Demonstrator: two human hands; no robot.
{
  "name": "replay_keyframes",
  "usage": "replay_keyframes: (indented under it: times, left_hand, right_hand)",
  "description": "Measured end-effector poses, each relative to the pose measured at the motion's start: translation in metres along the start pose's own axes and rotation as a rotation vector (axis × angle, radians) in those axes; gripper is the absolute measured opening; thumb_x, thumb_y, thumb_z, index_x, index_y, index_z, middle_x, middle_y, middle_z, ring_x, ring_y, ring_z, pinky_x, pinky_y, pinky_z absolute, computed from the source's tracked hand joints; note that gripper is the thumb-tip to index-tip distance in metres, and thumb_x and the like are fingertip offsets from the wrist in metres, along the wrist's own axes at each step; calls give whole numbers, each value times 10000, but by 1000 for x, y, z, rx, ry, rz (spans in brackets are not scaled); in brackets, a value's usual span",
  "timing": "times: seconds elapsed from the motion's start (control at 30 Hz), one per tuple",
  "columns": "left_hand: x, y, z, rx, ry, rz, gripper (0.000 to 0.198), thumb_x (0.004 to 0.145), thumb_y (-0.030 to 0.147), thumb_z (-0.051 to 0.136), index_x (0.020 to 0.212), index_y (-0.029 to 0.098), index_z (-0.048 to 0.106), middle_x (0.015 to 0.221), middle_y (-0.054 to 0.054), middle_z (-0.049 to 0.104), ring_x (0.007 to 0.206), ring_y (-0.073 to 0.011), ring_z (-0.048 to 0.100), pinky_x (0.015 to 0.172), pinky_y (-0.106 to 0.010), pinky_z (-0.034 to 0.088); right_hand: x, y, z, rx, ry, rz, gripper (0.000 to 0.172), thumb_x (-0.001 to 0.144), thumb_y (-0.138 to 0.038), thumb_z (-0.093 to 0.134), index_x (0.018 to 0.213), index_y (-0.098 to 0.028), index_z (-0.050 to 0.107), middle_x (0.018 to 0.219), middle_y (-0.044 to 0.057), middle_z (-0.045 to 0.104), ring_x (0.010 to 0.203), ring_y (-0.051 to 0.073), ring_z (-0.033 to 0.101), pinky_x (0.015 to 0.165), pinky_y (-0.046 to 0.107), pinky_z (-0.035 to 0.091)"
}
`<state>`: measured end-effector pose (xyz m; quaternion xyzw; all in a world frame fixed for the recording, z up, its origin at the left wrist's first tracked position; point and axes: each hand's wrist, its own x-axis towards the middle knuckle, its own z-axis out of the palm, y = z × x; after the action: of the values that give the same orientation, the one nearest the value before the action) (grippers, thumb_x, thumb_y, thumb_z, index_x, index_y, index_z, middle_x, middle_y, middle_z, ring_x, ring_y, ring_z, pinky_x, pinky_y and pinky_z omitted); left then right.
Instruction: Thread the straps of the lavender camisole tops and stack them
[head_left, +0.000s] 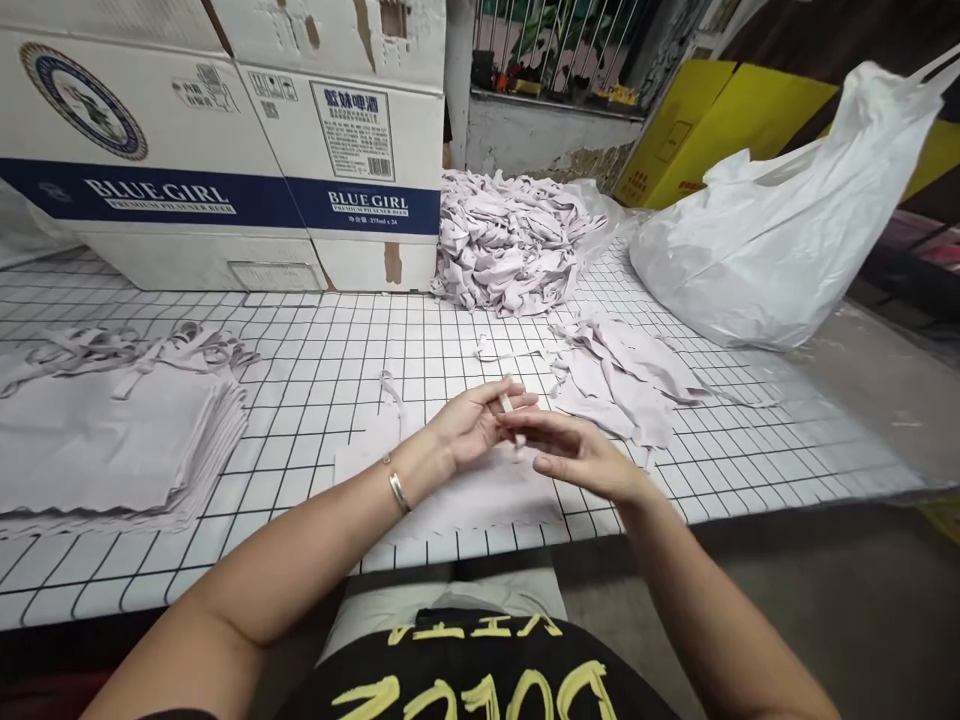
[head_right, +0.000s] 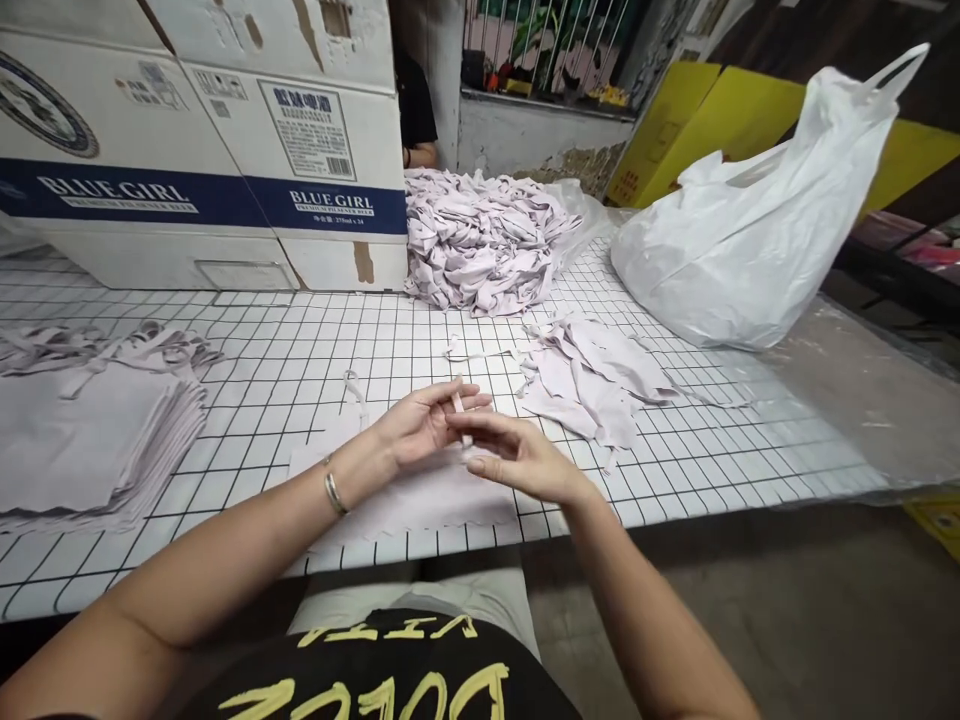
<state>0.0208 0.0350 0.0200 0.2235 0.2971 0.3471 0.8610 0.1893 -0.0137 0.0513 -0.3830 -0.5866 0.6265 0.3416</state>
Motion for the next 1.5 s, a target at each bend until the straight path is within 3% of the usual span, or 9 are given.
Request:
replay_keyframes:
  times: [0.17, 0.33, 0.47, 0.63, 0.8, 0.97, 1.17, 1.37, 1.5]
  left_hand:
    - [0, -2, 11, -14, 23, -41, 64, 906, 162, 569, 898, 117, 614, 896, -93, 689, 779, -150, 657, 709, -280, 541]
    - [10, 4, 11, 83, 10, -26, 46, 873, 174, 630, 884, 131, 618, 935, -93, 699, 837, -147, 650, 784, -284, 513]
    - [22, 18, 4, 182, 61, 29, 97, 877, 225, 629, 910, 134, 627, 977, -108, 705, 947, -169, 643, 886, -337, 478]
    - [6, 25, -16, 1006, 213, 161, 373, 826, 509, 617, 743, 147, 640, 819, -101, 688, 793, -213, 614, 830, -397, 451]
    - [-24, -9, -40, 1716, 335, 273, 335, 774, 505, 665, 819, 175, 630, 929, -78, 653, 958, -293, 532, 937, -509, 301]
    - [-28, -29, -34, 1617, 438, 338, 244, 822, 430, 647, 916, 206, 629, 1031, -55, 640, 1040, -279, 516, 918, -460, 292]
    - [-23, -22, -12, 1317, 511, 458, 132, 851, 303, 602, 787, 207, 666, 895, -9, 677, 947, -197, 568, 883, -373, 326]
    - [-25, -22, -24, 1637, 413, 484, 206, 907, 287, 520, 786, 216, 670, 883, -15, 653, 938, -215, 544, 850, -403, 285]
    - [-27, -35, -38, 1879, 476, 420, 243, 878, 431, 589, 914, 192, 617, 1000, -67, 629, 991, -270, 503, 822, -413, 277]
  right_hand:
    - [-23, 48, 21, 408, 420, 112, 309, 743, -360, 769, 1008, -320, 615, 1126, 11, 629, 870, 151, 655, 842, 362, 558]
    - [-12, 53, 3, 345, 140, 344, 311, 744, -389, 765, 977, -199, 685, 946, 72, 694, 751, 138, 659, 724, 302, 552]
    - [-3, 49, -11, 225, -9, 374, 243, 704, -386, 790, 780, -168, 713, 768, 44, 680, 612, 106, 589, 582, 251, 484]
    - [16, 45, -26, 155, 228, 333, 240, 627, -363, 836, 697, -175, 704, 628, -10, 611, 527, 72, 484, 487, 217, 372]
    - [34, 49, -36, 97, 302, 293, 272, 626, -386, 833, 683, -163, 687, 672, 20, 645, 567, 87, 510, 485, 223, 356]
    - [43, 56, -25, 182, 212, 291, 285, 679, -422, 786, 787, -169, 716, 790, 36, 671, 570, 76, 500, 480, 219, 356]
    - [43, 62, -7, 216, 324, 247, 257, 635, -385, 825, 755, -184, 719, 568, -28, 535, 514, 71, 439, 446, 212, 317]
    - [45, 53, -19, 64, 150, 242, 302, 609, -366, 843, 775, -158, 701, 665, -7, 602, 542, 79, 505, 487, 228, 405]
    - [50, 51, -28, 56, 189, 279, 321, 607, -371, 841, 760, -150, 666, 640, 3, 614, 578, 114, 561, 552, 273, 486]
